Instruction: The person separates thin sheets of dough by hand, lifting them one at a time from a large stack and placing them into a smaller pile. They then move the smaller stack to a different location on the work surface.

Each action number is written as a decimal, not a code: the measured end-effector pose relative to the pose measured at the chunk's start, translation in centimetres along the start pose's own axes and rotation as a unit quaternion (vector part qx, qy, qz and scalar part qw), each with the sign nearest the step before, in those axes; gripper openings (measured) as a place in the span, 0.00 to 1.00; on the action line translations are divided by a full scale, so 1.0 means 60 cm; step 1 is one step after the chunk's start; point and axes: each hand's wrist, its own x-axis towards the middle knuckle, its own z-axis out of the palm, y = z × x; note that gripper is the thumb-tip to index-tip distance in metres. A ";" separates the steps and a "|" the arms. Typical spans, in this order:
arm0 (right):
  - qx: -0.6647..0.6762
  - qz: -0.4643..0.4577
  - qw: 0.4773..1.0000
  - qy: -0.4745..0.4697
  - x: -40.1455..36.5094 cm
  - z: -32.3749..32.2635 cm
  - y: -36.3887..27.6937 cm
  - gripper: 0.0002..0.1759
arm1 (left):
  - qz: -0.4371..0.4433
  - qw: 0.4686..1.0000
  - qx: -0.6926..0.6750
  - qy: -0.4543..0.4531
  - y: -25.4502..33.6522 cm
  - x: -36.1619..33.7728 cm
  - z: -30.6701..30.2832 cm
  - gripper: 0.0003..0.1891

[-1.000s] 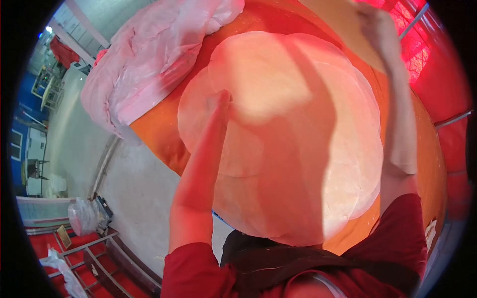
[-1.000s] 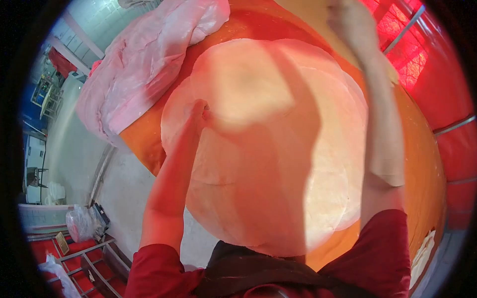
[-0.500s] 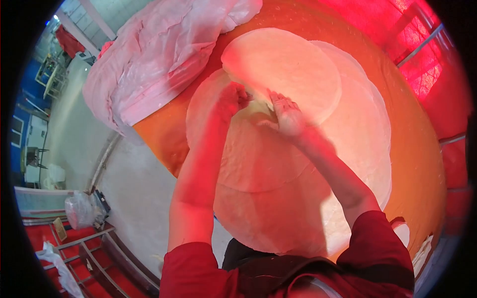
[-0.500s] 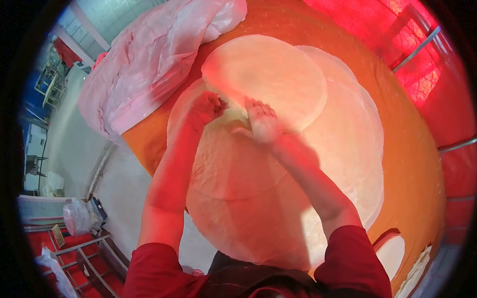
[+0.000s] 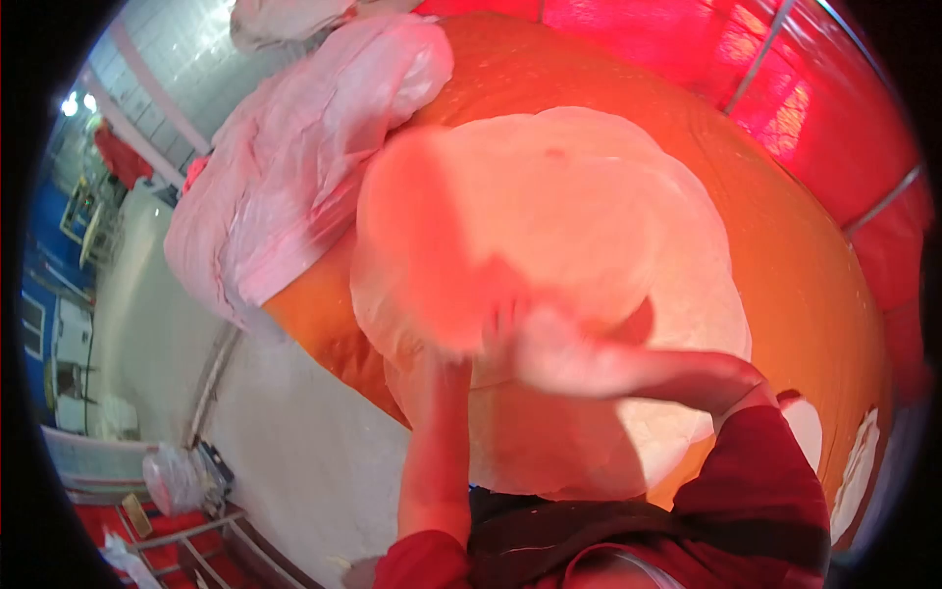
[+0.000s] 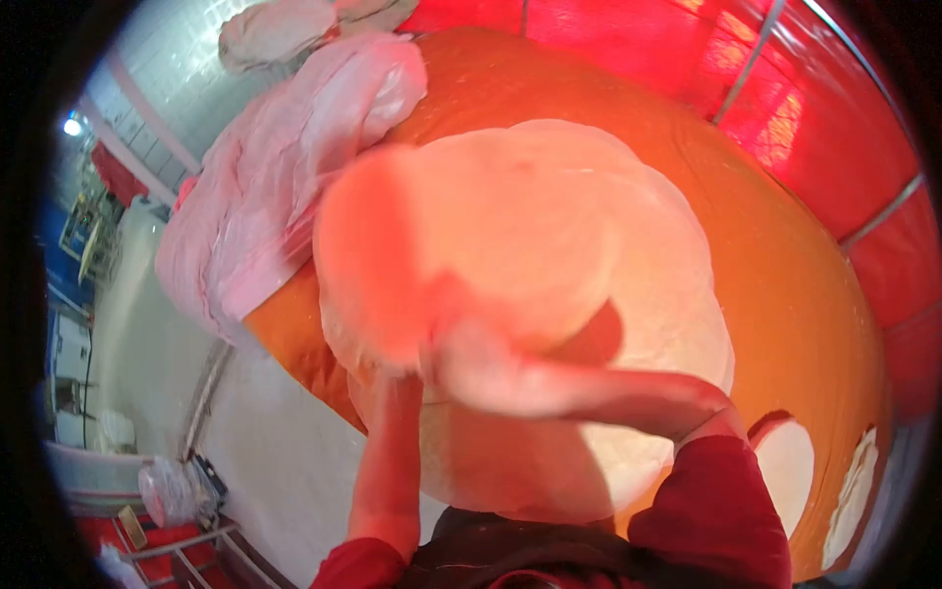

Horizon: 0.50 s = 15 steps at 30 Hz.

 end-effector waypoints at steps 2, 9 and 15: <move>0.321 0.024 0.910 -0.259 0.000 -0.109 -0.021 0.12 | 0.058 0.996 0.051 0.038 -0.028 -0.037 0.016 0.29; 0.684 0.163 0.711 0.008 -0.048 -0.183 0.228 0.06 | 0.048 0.935 0.334 0.106 -0.044 -0.072 0.137 0.27; 0.654 0.615 0.401 0.180 -0.159 -0.298 0.253 0.14 | 0.237 0.759 0.549 0.257 -0.096 -0.165 0.088 0.33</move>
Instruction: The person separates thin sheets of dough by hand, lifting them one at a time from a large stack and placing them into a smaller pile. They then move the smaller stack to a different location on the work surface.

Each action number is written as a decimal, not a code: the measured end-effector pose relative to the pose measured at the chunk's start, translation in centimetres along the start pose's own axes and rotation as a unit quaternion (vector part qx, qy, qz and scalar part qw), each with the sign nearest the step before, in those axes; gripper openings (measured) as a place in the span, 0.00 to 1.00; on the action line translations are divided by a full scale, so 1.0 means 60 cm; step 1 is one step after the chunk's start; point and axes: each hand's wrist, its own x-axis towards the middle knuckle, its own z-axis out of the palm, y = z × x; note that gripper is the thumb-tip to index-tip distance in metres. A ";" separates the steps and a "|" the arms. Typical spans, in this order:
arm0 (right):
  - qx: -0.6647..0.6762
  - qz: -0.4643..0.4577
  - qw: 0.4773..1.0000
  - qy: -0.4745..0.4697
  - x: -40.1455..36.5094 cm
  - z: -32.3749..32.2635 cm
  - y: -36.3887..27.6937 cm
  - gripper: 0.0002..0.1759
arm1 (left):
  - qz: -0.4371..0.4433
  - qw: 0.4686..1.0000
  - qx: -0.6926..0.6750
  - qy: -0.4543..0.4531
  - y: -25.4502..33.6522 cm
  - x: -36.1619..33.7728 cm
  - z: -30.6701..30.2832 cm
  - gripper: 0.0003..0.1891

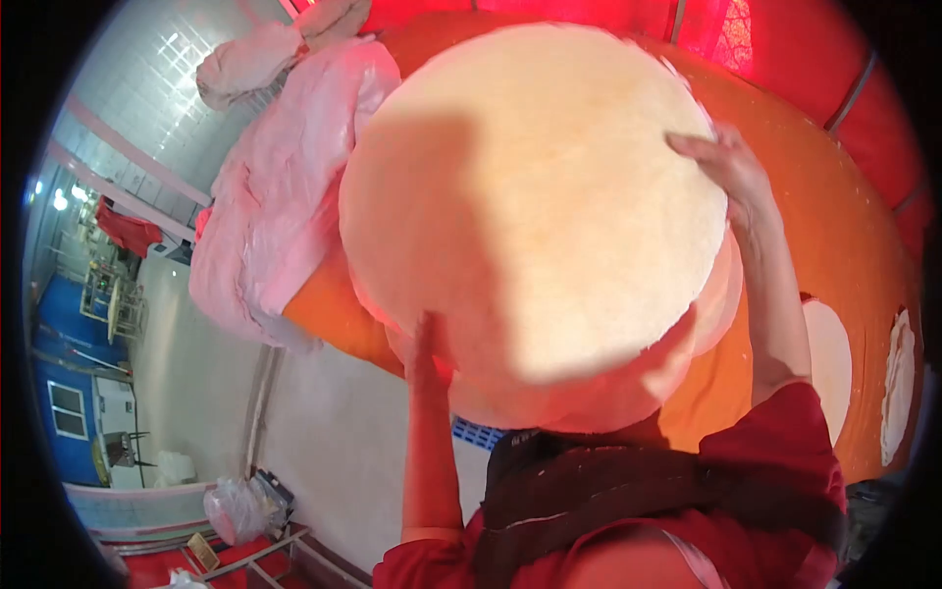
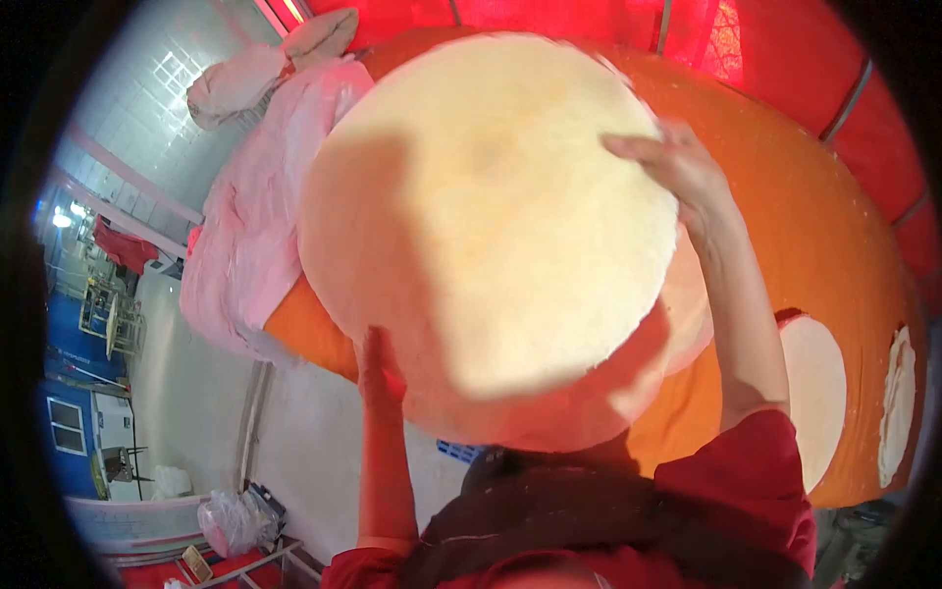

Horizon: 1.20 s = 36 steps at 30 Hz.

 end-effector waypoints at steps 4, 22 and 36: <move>0.028 0.221 0.973 0.061 -0.066 -0.116 0.199 0.17 | -0.094 0.991 0.079 0.057 -0.077 -0.047 0.008 0.18; 0.100 0.143 0.960 0.218 -0.146 -0.147 0.280 0.22 | -0.223 0.956 0.112 -0.156 -0.109 -0.058 0.005 0.17; 0.131 0.199 0.959 0.153 -0.166 -0.180 0.310 0.22 | -0.257 0.962 0.042 -0.087 -0.116 -0.029 -0.007 0.14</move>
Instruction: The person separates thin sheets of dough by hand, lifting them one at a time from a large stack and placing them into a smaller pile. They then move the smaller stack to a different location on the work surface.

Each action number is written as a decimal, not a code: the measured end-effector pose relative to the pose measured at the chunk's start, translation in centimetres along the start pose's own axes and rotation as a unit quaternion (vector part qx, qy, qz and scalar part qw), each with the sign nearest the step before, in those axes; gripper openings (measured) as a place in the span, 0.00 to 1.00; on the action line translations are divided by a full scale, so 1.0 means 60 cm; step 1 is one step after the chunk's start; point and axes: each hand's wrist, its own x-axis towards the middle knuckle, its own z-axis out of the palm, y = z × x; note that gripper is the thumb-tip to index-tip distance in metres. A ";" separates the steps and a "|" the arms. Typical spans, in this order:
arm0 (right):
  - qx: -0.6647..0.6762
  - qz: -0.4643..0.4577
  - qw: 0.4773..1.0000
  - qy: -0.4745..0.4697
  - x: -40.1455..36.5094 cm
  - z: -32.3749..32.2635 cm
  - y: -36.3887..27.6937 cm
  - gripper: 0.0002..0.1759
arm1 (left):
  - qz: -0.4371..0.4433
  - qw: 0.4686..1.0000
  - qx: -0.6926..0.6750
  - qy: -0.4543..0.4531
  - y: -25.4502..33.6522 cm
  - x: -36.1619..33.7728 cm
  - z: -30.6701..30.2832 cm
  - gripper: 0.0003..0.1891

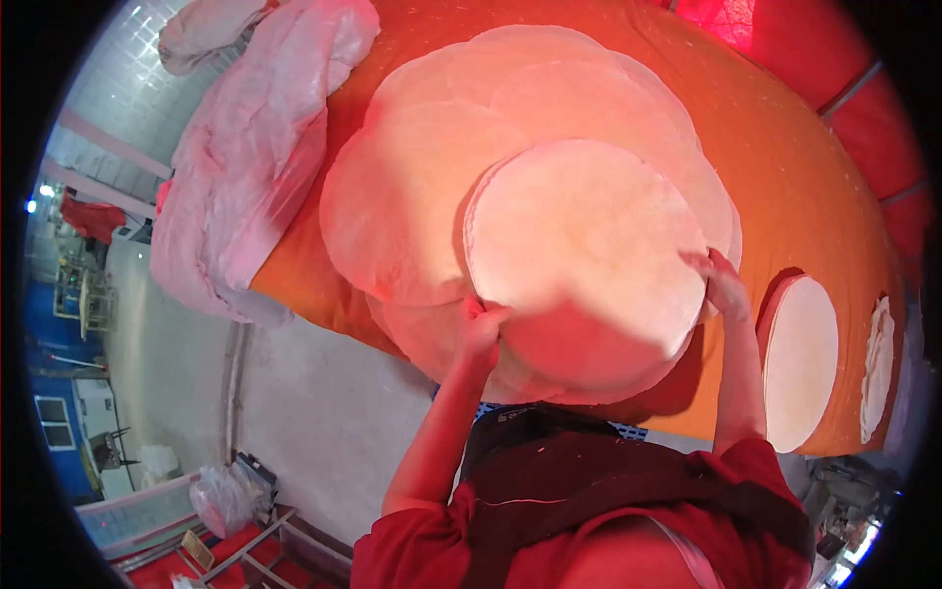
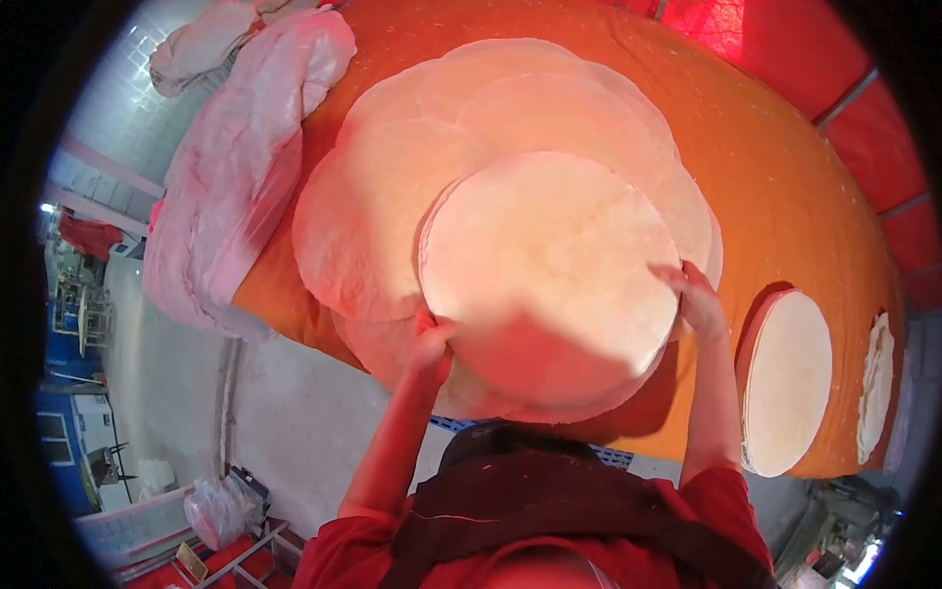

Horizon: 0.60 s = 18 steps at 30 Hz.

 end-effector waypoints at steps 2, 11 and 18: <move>-0.125 0.030 0.991 0.035 -0.035 -0.024 0.016 0.24 | -0.045 0.998 0.003 -0.041 0.029 -0.009 0.010 0.12; 0.229 -0.007 0.973 0.013 -0.063 0.016 0.024 0.22 | -0.054 0.987 0.056 -0.139 0.001 0.027 -0.022 0.13; 0.032 -0.152 0.975 0.162 0.014 -0.017 0.084 0.20 | 0.042 0.996 0.069 -0.042 0.036 0.084 -0.032 0.22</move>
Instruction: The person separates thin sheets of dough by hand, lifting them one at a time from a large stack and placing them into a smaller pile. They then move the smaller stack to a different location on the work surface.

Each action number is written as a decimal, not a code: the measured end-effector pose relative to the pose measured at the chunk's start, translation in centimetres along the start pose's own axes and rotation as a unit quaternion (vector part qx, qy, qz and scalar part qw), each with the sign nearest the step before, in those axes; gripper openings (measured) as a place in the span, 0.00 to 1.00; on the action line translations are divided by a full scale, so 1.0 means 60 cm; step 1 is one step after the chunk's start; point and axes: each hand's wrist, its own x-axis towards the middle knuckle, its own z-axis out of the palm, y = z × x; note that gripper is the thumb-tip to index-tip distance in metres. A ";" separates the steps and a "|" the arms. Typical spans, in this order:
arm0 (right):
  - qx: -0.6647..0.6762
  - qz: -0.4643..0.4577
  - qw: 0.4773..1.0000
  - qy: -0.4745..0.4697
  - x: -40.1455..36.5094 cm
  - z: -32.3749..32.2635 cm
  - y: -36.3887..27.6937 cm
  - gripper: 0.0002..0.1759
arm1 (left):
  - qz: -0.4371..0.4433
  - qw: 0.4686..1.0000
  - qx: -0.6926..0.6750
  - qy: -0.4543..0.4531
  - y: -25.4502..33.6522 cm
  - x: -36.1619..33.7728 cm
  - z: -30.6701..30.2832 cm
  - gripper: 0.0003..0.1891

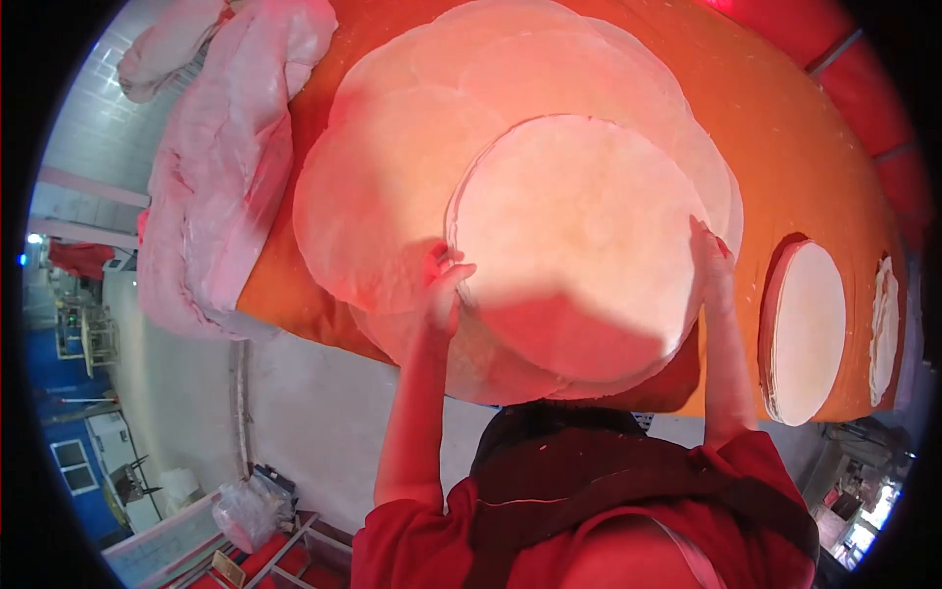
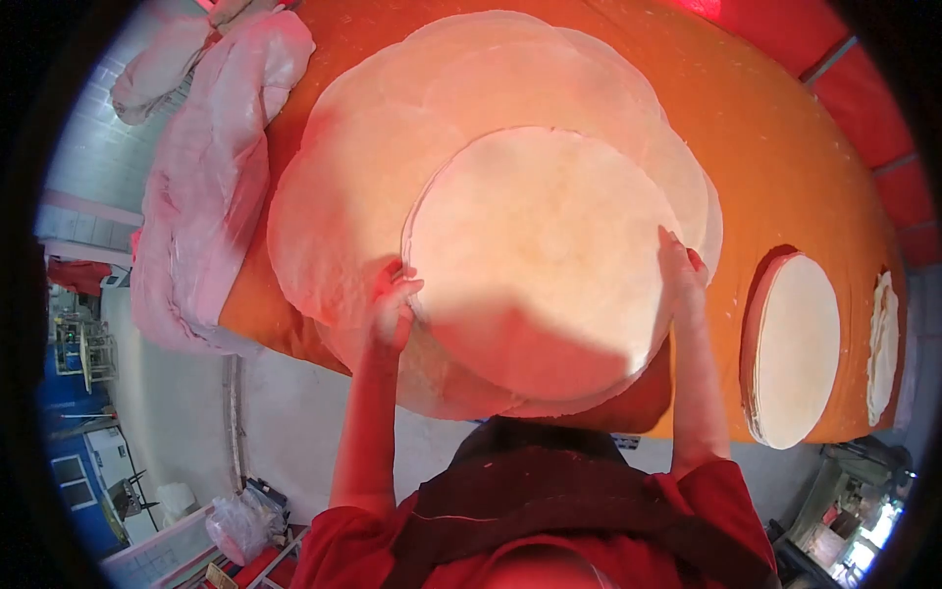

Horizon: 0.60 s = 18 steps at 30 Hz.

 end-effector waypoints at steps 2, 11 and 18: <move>-0.042 0.002 0.998 0.056 -0.004 0.011 0.001 0.21 | 0.054 0.996 0.065 0.037 -0.007 0.007 0.006 0.23; 0.017 -0.019 0.995 -0.096 -0.064 -0.019 -0.016 0.26 | 0.070 0.978 0.172 0.099 -0.005 0.023 0.025 0.26; -0.060 0.005 0.992 -0.112 0.014 -0.079 -0.088 0.28 | -0.020 0.999 0.041 -0.016 -0.005 -0.064 0.091 0.23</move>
